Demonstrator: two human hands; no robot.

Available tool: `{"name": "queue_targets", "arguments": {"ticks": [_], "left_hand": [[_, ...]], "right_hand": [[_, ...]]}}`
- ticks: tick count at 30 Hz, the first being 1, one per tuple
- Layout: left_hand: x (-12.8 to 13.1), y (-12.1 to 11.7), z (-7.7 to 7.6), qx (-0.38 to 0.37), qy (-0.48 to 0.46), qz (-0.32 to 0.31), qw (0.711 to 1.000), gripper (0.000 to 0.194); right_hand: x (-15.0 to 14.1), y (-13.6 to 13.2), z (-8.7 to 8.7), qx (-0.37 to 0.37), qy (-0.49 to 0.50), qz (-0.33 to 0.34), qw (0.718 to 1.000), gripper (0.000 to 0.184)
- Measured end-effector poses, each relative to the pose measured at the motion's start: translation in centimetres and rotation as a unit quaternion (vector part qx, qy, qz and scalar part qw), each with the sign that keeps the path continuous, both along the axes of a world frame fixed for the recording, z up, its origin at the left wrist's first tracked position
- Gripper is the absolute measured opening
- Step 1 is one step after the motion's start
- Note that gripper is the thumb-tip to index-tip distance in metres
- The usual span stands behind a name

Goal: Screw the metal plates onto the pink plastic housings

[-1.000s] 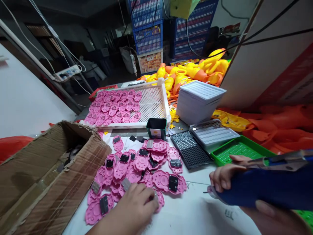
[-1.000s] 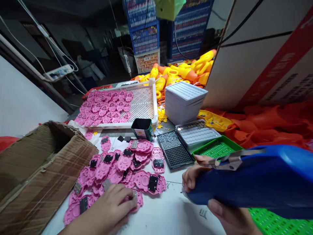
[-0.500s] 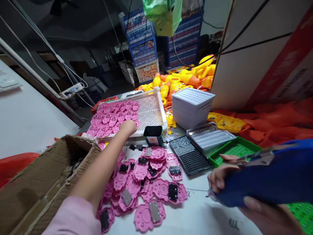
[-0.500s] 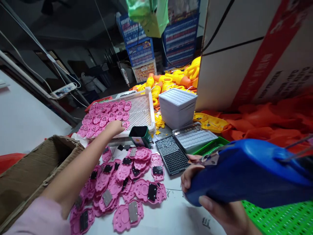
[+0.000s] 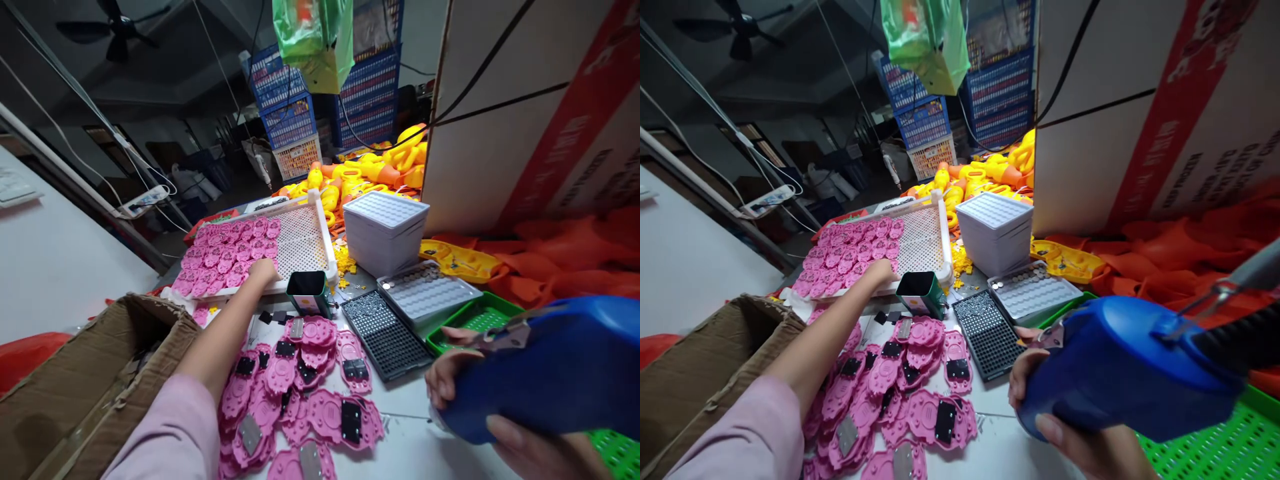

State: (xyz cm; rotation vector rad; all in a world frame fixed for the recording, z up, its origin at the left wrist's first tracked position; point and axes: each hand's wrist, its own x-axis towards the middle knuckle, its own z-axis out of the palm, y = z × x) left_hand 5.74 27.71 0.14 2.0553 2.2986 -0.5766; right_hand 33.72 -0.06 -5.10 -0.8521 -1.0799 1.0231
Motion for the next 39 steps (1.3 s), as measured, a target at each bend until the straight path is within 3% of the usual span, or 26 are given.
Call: {"name": "queue_targets", "arguments": {"ticks": [3, 7, 17, 22, 27, 30, 33, 36, 39], "left_hand": [[-0.1, 0.3, 0.1, -0.013, -0.003, 0.005, 1.0, 0.034], [-0.4, 0.4, 0.1, -0.017, -0.003, -0.01, 1.0, 0.034], [-0.7, -0.3, 0.2, 0.023, -0.031, -0.113, 0.993, 0.034], [-0.9, -0.9, 2.1, 0.075, -0.068, -0.145, 0.984, 0.036], [-0.2, -2.3, 6.0, 0.141, -0.122, -0.186, 0.965, 0.05], [0.7, -4.5, 8.7, 0.159, -0.161, -0.238, 0.945, 0.057], [2.2, -8.4, 10.2, 0.149, -0.176, -0.328, 0.916, 0.055], [3.9, -13.9, 9.2, 0.099, -0.164, -0.442, 0.876, 0.046], [5.4, -20.0, 5.9, 0.025, -0.157, -0.562, 0.812, 0.036]], "right_hand": [[0.3, -0.3, 0.0, 0.008, 0.032, 0.035, 0.999, 0.026], [0.2, -0.7, 0.3, 0.012, 0.036, 0.022, 0.999, 0.026], [0.6, -0.4, -0.3, 0.025, -0.009, 0.083, 0.996, 0.027], [0.5, -0.2, 0.7, 0.032, 0.008, 0.05, 0.998, 0.025], [0.4, -0.5, 1.4, 0.039, 0.024, 0.04, 0.998, 0.028], [0.4, -0.8, 1.4, 0.042, 0.015, 0.047, 0.998, 0.028], [0.5, -0.8, 1.3, 0.048, 0.02, 0.044, 0.998, 0.027], [0.5, -0.8, 1.2, 0.045, 0.04, 0.045, 0.997, 0.031], [0.4, -0.7, 1.4, 0.044, 0.06, 0.044, 0.996, 0.043]]}}
